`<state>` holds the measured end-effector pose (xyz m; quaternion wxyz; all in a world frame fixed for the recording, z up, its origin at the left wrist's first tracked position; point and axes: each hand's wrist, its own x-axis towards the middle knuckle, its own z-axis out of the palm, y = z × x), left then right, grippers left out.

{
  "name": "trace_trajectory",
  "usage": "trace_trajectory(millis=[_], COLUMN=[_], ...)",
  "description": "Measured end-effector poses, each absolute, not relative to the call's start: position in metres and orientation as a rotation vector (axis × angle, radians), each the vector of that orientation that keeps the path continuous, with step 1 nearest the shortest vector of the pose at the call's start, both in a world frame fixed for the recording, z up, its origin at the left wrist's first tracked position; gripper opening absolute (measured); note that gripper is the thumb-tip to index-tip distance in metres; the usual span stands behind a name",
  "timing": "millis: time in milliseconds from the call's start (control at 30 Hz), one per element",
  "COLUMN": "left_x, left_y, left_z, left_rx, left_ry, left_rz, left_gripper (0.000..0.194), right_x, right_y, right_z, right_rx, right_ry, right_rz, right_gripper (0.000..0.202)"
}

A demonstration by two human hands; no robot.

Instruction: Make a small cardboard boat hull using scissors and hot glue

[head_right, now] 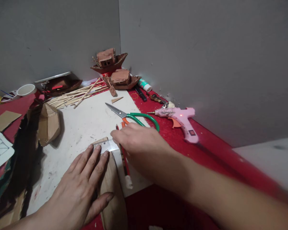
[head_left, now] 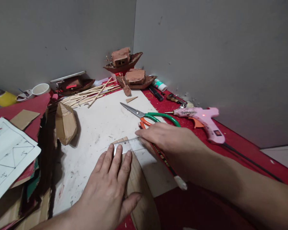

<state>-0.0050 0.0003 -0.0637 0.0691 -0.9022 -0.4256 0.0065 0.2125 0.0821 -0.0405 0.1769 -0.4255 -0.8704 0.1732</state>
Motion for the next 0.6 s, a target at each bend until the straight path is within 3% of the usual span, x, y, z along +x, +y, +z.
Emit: trace_trajectory(millis=[467, 600], left_x=[-0.004, -0.004], left_y=[0.001, 0.000], left_z=[-0.063, -0.062], left_rx=[-2.703, -2.724], left_ry=[-1.235, -1.272], left_rz=[0.029, 0.060], left_gripper=[0.081, 0.083], right_x=[0.213, 0.209], right_y=[0.077, 0.058], right_z=[-0.054, -0.047], right_rx=[-1.011, -1.070], right_ry=[-2.855, -2.871], right_rz=[-0.086, -0.037], right_gripper=[0.016, 0.017])
